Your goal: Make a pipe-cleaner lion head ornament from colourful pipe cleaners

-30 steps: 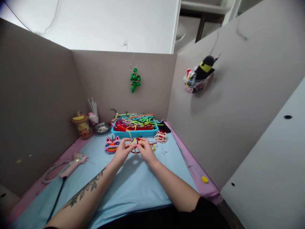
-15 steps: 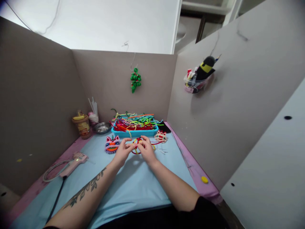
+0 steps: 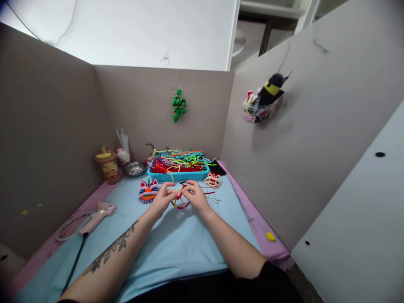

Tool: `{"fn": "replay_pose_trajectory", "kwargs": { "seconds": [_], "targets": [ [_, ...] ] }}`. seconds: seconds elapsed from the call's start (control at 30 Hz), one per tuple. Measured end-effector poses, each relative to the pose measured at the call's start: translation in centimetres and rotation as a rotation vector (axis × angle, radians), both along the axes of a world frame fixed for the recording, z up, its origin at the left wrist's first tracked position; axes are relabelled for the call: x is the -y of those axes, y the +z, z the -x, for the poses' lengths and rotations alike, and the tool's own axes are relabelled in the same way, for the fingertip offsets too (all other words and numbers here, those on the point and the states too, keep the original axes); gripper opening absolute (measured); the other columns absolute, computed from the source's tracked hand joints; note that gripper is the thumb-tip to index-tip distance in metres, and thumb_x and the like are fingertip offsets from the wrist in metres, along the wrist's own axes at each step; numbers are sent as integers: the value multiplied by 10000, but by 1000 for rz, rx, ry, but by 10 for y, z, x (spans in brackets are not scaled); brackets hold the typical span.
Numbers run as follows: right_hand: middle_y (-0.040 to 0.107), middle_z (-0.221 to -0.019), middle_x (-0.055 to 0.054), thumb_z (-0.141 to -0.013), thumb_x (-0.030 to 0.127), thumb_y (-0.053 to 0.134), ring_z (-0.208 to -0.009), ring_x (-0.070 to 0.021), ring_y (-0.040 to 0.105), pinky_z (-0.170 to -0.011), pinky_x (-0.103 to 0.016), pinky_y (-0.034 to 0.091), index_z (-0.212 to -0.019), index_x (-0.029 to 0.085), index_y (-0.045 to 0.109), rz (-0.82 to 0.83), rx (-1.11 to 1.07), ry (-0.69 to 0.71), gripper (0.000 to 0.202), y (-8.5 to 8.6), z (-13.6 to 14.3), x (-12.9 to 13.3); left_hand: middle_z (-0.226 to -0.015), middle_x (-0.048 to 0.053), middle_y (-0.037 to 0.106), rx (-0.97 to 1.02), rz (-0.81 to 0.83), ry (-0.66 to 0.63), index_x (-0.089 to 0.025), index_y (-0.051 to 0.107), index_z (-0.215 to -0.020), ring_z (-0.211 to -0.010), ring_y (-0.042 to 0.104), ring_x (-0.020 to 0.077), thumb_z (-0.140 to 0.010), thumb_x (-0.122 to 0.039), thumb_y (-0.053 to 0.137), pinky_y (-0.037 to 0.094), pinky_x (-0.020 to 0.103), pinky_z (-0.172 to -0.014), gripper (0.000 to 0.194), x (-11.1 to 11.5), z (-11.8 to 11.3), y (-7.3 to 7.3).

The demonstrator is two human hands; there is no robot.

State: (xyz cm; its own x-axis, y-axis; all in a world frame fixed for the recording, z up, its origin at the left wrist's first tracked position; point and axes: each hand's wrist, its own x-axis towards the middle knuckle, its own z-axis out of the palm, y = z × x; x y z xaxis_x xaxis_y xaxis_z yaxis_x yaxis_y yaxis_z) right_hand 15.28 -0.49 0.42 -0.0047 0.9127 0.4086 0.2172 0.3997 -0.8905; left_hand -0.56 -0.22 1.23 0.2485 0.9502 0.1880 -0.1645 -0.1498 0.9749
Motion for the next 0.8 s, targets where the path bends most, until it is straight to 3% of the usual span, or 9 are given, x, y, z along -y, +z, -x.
{"fn": "replay_pose_trajectory", "kwargs": {
  "seconds": [0.2,0.47,0.53,0.63,0.7,0.8],
  "targets": [
    [531,-1161,-84,-677,446,657,-1181,-252,431,-975,-335,306,-651,185,686,123,-58,110,264,-4,-1,-3,-608,-67,548,-104,-92,-62,-184,391,-1035,-506,476,79,-715,-297,623,321,199,-512,411,-1,4,-3],
    [520,-1219,-70,-701,408,619,-1154,-232,464,-991,-340,302,-665,189,668,169,-131,131,227,-10,5,-4,-674,-29,577,-195,-175,-45,-169,363,-1149,-572,522,104,-756,-335,599,372,216,-544,488,-2,5,-2],
    [514,-1229,-77,-714,417,601,-1159,-232,460,-990,-341,305,-647,183,647,154,-159,103,248,-8,6,-4,-728,-2,595,-190,-210,34,-167,378,-1149,-650,562,123,-778,-338,572,405,232,-592,453,-2,6,1],
    [507,-1238,-86,-735,441,575,-1171,-232,448,-1002,-347,292,-632,179,616,98,-204,38,285,-4,5,-3,-884,53,612,-182,-301,291,-172,448,-1088,-827,590,154,-783,-335,561,433,257,-686,363,-3,9,7],
    [495,-1250,-85,-750,447,562,-1183,-227,436,-1015,-349,278,-645,179,610,63,-221,-2,292,-2,4,-3,-857,49,614,-209,-328,409,-172,494,-1023,-798,588,154,-769,-337,576,427,250,-658,314,-3,11,9],
    [477,-1259,-87,-774,437,545,-1196,-219,424,-1022,-348,275,-692,181,617,16,-215,-30,278,-2,2,-4,-693,8,604,-206,-259,325,-166,509,-1004,-613,555,125,-740,-362,605,402,227,-550,342,-1,9,9]
  ]
}}
